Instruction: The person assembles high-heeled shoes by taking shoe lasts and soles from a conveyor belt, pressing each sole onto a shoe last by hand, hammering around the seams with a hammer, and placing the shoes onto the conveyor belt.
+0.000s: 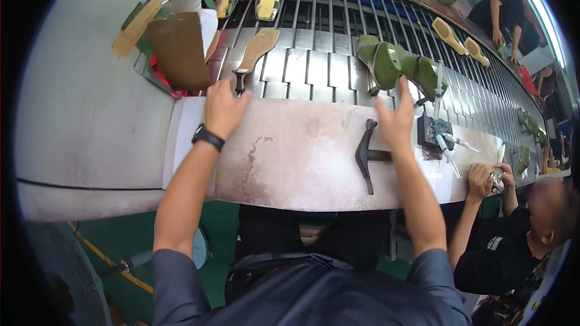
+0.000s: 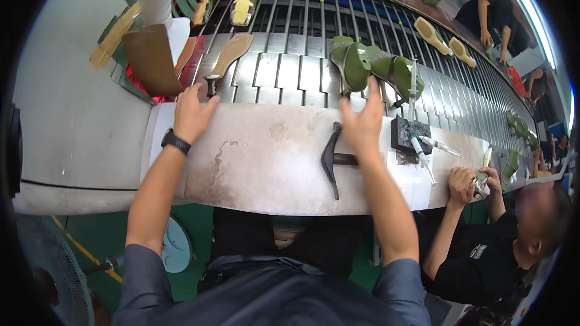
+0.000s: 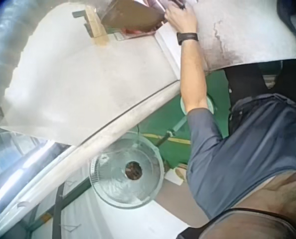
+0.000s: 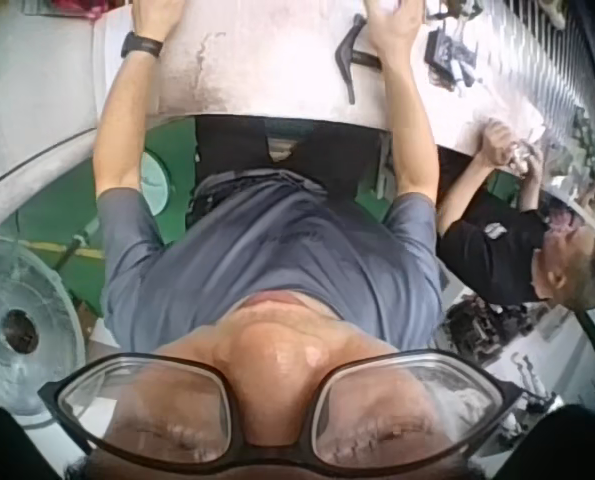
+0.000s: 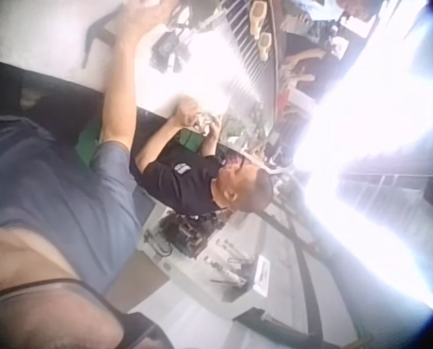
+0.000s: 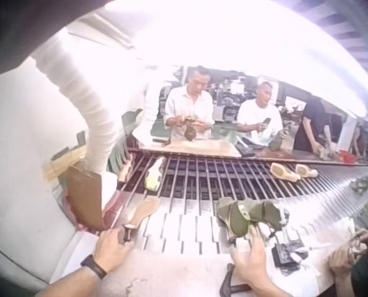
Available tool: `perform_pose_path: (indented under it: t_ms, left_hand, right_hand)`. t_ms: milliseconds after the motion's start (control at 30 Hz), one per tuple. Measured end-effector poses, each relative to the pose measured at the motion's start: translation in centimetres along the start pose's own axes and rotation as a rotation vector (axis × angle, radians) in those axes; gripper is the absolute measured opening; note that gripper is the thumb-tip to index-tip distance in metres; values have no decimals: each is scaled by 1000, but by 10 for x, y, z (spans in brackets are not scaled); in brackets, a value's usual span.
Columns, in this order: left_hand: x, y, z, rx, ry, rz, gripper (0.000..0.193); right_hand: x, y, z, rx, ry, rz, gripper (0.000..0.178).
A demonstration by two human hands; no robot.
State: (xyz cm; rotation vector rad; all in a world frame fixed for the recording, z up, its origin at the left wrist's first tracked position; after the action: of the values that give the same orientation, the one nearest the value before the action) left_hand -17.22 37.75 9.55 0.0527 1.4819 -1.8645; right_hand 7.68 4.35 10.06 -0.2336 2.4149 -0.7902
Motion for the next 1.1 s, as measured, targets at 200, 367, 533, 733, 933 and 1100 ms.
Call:
perform_pose_path:
  t_ms: [200,367,533,733,933,1100]
  left_hand:
    - [-60,33,-43,-166,-259,-248,39]
    - [-41,-5,93,65,392,152,14]
    - [29,-16,211,134,1017,-115,29]
    - [-45,39,122,416,381,-140,41]
    - [-176,147,-27,89,-36,-107,99]
    - [-282,191,-84,13,-415,36,134]
  right_hand:
    - [88,-18,-40,217,-116,-415,61]
    - [70,-29,-10,115,-128,-170,58]
    - [83,-11,-94,-385,-118,-422,70]
    - [119,7,-76,-405,-137,-379,48]
    - [130,11,-76,-399,-156,-472,48]
    - [123,14,-86,-390,-93,-638,45]
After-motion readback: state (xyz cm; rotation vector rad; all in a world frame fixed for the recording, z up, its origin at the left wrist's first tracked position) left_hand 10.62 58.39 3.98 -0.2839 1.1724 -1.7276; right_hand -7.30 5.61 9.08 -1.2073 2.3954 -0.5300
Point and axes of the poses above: each hand's wrist, its own x-axis away from the middle knuckle, its own y-axis out of the palm, z = x × y, the point moved 6 cm from there along -x, towards the middle knuckle, and after that the axes turned 7 degrees about y, right-handed, at the moved point
